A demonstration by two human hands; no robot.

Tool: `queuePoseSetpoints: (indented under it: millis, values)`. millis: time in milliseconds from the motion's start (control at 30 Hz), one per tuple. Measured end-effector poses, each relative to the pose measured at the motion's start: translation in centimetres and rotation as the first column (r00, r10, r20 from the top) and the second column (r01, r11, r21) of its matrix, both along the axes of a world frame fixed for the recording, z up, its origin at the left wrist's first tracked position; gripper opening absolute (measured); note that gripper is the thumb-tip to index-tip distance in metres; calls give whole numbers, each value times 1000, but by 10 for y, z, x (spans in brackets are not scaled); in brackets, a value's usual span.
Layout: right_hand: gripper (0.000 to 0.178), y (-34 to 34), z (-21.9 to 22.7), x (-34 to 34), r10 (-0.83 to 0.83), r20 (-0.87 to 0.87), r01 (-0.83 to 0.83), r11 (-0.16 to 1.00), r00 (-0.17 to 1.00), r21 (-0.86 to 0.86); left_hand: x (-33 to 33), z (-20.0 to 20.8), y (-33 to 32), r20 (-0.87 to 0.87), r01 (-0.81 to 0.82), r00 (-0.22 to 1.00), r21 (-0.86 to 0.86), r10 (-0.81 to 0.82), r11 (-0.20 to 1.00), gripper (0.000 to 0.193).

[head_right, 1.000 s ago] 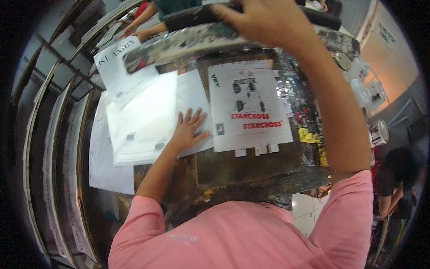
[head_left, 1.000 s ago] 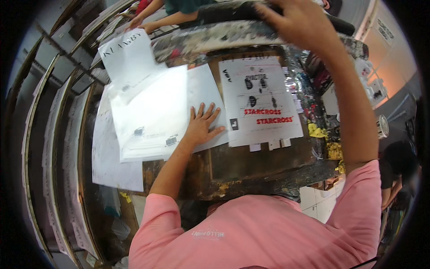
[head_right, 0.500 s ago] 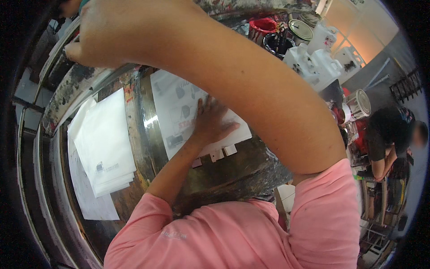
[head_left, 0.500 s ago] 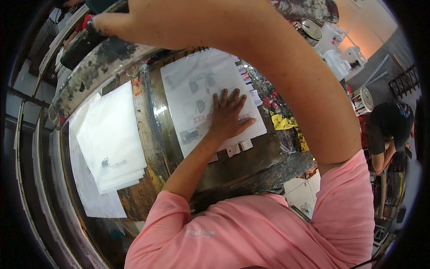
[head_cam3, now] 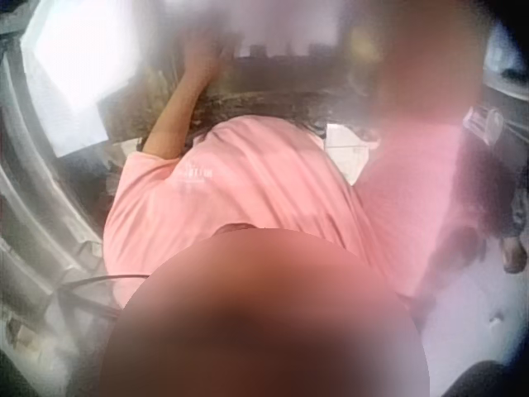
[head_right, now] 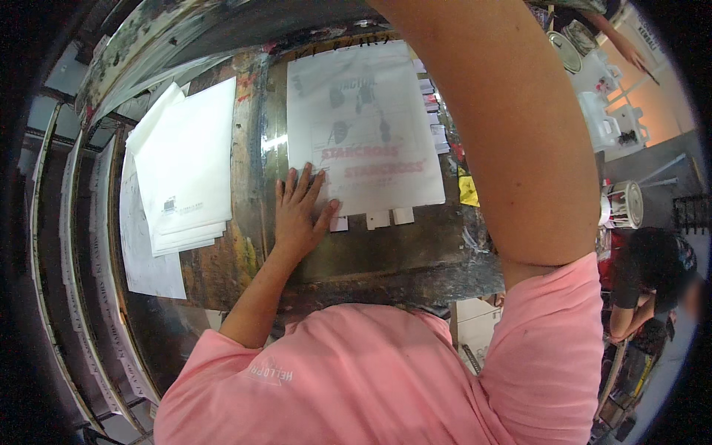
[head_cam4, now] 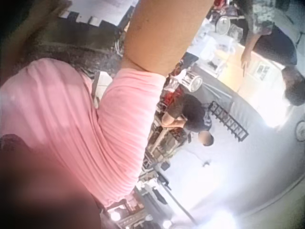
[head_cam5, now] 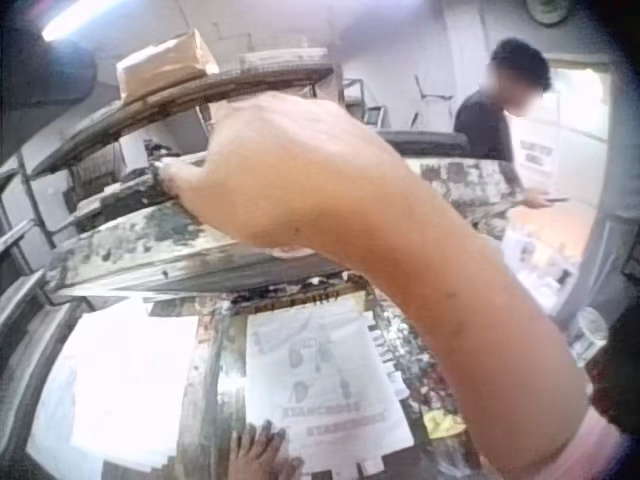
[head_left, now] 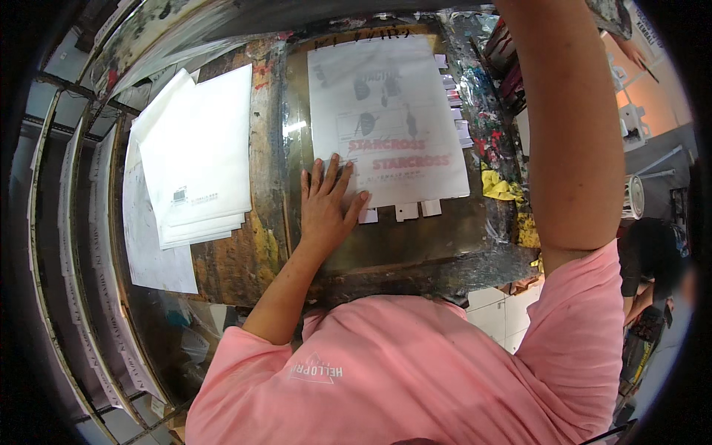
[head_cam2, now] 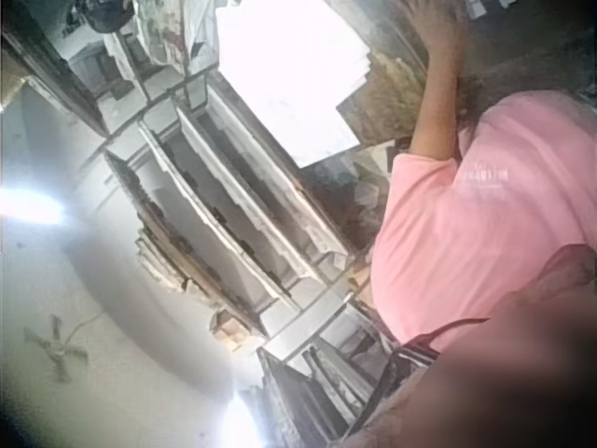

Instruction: The person repeatedly places white paper sheets under a screen printing frame, pulls a squeegee across the screen to transfer ink, then lifts the frame and removes the printed sheet. The printed sheets are stacked to the side while the process continues.

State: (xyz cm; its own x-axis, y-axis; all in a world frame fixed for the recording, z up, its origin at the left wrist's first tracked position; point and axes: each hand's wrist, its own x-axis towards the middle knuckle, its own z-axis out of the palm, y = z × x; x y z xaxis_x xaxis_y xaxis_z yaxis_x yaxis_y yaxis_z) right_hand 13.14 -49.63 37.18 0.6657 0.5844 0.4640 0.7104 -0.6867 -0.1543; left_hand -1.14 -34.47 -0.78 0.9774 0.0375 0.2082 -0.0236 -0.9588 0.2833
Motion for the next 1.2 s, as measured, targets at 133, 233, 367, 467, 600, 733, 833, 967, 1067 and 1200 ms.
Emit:
queuePoseSetpoints:
  millis: [133, 233, 367, 467, 600, 733, 833, 967, 1067, 1200]
  values:
    - [64, 2, -24, 30, 64, 166, -61, 998, 984, -24, -4, -4, 1, 9, 23, 1000, -37, -23, 999, 64]
    - [62, 0, -28, 24, -11, 35, 13, 997, 999, -78, -1, -5, -4, -14, 53, 998, -63, -54, 997, 66]
    - [58, 17, -51, 45, 83, 424, -152, 979, 902, 132, -5, -5, 14, 256, -102, 961, -38, 109, 994, 79]
    - [54, 12, -34, 32, 49, 286, -83, 991, 957, 109, 14, 51, 61, 320, 0, 891, -710, 322, 704, 89]
    - [63, -17, -81, -8, 81, 272, -118, 986, 959, 120, -21, 156, 88, 404, 411, 897, -911, 181, -2, 122]
    - [46, -41, -149, -33, 213, -188, -252, 942, 959, -221, -61, 135, 55, 29, -30, 959, -979, 282, 203, 120]
    - [40, -65, -196, -52, 293, -291, -386, 856, 911, -344, -91, 77, 49, 39, -166, 931, -840, 363, 517, 104]
    - [37, -55, -251, -20, 280, -389, -371, 911, 878, -182, -111, 17, 51, -42, -361, 919, -488, 392, 795, 100]
    - [32, -16, -265, 59, 309, -281, -341, 937, 908, -71, -114, -10, 54, 31, -360, 911, -422, 411, 832, 94]
    - [30, 45, -293, 195, 323, -128, -339, 932, 938, -130, -109, 2, 61, 48, -306, 936, -381, 349, 873, 107]
